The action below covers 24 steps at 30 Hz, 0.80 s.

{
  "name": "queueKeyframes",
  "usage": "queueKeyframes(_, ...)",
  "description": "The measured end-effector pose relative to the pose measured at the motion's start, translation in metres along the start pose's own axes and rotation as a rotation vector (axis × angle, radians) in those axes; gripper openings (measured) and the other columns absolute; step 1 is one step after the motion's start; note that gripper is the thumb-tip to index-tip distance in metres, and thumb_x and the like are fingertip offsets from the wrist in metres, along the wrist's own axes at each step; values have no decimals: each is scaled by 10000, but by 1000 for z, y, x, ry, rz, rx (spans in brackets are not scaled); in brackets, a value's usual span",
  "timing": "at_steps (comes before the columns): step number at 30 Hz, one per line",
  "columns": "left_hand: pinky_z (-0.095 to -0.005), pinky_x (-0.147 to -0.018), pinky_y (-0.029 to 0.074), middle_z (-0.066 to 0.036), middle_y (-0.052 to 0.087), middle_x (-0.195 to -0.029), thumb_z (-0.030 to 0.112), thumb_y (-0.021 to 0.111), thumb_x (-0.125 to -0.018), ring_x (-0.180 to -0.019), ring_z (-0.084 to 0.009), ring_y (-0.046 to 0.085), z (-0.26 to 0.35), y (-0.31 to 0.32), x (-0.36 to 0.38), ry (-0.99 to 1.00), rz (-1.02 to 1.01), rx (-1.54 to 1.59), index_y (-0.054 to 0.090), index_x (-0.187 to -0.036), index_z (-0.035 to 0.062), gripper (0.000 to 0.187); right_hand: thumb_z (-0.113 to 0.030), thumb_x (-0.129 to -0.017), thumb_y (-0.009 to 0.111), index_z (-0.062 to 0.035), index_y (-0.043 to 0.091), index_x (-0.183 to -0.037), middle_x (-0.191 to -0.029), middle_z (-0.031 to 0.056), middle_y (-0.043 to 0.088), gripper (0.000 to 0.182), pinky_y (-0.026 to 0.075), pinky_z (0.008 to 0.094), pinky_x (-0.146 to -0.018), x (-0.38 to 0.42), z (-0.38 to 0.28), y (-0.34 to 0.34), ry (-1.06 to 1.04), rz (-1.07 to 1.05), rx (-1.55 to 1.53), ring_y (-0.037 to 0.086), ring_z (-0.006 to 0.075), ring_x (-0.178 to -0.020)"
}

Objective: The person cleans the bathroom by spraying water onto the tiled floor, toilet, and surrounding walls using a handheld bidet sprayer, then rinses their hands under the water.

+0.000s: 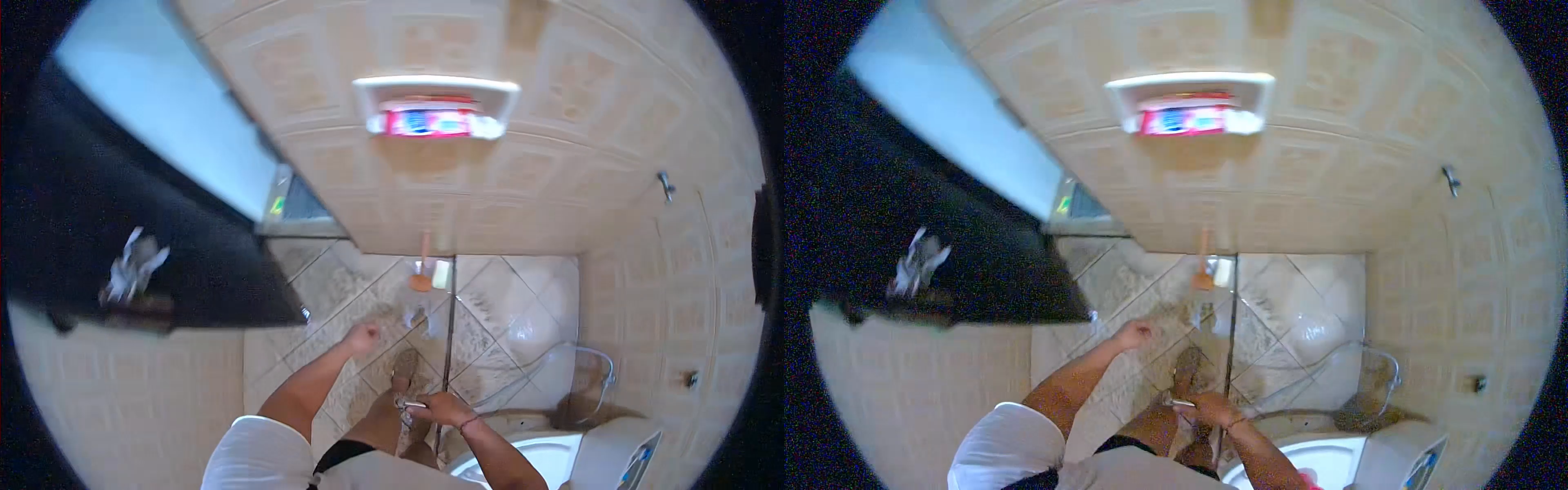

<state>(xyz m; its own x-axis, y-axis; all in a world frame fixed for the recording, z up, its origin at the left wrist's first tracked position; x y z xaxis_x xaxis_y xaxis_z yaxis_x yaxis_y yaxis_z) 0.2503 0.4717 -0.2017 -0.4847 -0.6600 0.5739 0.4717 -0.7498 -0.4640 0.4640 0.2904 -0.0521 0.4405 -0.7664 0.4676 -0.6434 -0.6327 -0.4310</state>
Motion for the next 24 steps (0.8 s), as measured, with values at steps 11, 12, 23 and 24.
queueKeyframes(11,-331,-586,458,-88,562,-888,114,416,-821,-764,-198,567,-48,54,254,-538,286,1218,497,-1026,62,226,-398,-808,444,-29,533,-804,-681,176,538,379,409,370,-593,7,-136,81,-357,-236,83,531,309,-661)
queueKeyframes(12,-322,-565,454,-74,555,-834,124,443,-805,-712,-196,553,-53,56,265,-508,377,1376,506,-1003,58,218,-383,-813,447,-23,530,-791,-660,168,529,370,404,360,-582,4,-140,91,-379,-273,114,519,294,-628)
queueKeyframes(23,-364,-592,482,-108,555,-757,133,411,-821,-683,-222,546,-160,46,299,-447,708,1714,540,-873,59,158,-271,-839,452,-4,513,-761,-559,87,434,285,376,284,-534,-37,-221,112,-406,-330,54,411,156,-539)
queueKeyframes(24,-363,-644,464,-124,544,-831,164,396,-827,-754,-240,533,-160,25,308,-459,821,1501,524,-922,51,195,-267,-839,451,-3,512,-761,-559,78,429,281,376,282,-533,-39,-224,107,-397,-309,64,411,149,-540)
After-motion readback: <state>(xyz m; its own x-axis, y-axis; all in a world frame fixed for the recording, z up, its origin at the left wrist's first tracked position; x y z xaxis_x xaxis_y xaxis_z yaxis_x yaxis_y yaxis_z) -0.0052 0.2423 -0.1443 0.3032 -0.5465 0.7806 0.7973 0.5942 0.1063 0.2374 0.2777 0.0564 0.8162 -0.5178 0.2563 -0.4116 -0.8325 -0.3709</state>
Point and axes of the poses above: each hand's wrist, its own x-axis away from the middle knuckle, its own y-axis out of the palm, z = x × y, the point moved 1 cm from there along -x, towards the middle knuckle
